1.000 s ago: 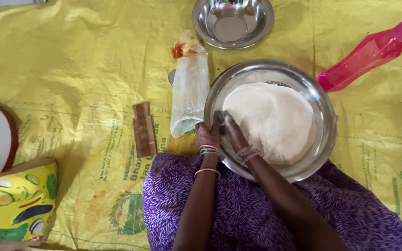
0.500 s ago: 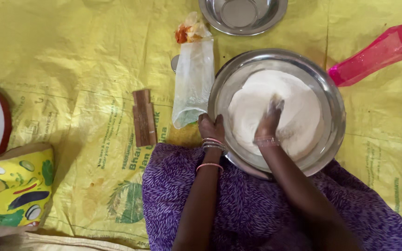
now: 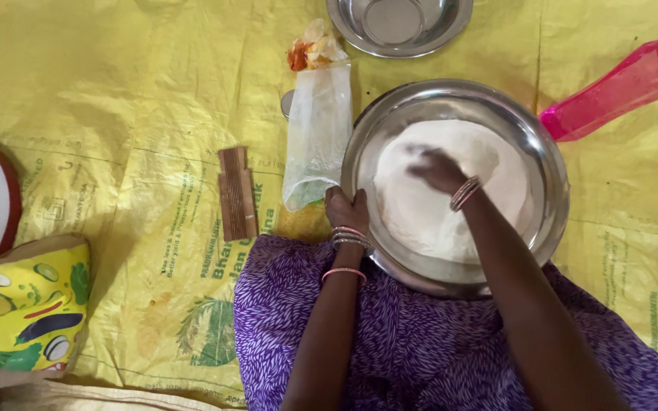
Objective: The person transfers a white dough-like substance from a plastic bag into a metal bowl and kneads it by hand. The person repeatedly folds and presses the dough within the bowl to mix it.
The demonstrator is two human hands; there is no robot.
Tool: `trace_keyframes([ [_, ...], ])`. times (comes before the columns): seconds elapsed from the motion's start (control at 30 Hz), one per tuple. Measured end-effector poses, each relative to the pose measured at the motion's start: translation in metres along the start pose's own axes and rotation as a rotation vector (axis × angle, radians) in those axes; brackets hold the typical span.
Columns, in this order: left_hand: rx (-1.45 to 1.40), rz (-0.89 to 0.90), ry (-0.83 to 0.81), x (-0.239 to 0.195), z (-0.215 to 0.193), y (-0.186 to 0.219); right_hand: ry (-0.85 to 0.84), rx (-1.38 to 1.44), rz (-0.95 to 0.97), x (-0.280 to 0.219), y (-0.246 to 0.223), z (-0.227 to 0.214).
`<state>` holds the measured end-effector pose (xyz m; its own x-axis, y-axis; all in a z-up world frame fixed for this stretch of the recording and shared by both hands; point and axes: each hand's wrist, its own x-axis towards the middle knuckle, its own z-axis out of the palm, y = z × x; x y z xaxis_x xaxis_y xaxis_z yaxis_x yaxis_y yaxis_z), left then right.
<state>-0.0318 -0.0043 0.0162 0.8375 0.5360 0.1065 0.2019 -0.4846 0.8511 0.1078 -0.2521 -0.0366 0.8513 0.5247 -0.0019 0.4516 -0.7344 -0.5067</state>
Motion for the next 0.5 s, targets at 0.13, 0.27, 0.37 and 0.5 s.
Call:
trace_keyframes([
  [0.13, -0.028, -0.01, -0.017, 0.001, -0.002, 0.003, -0.46, 0.052, -0.06, -0.038, -0.077, -0.015],
  [0.27, -0.008, -0.025, -0.018, -0.001, -0.002, 0.006, -0.879, -0.433, -0.153, -0.063, -0.08, -0.063],
  [0.37, 0.004, -0.062, -0.022, -0.001, -0.003, 0.008, -0.617, -0.506, -0.138, -0.051, -0.026, -0.097],
  [0.5, 0.058, -0.125, -0.045, -0.001, -0.005, 0.012, 0.001, -0.217, -0.019, -0.037, 0.055, -0.101],
])
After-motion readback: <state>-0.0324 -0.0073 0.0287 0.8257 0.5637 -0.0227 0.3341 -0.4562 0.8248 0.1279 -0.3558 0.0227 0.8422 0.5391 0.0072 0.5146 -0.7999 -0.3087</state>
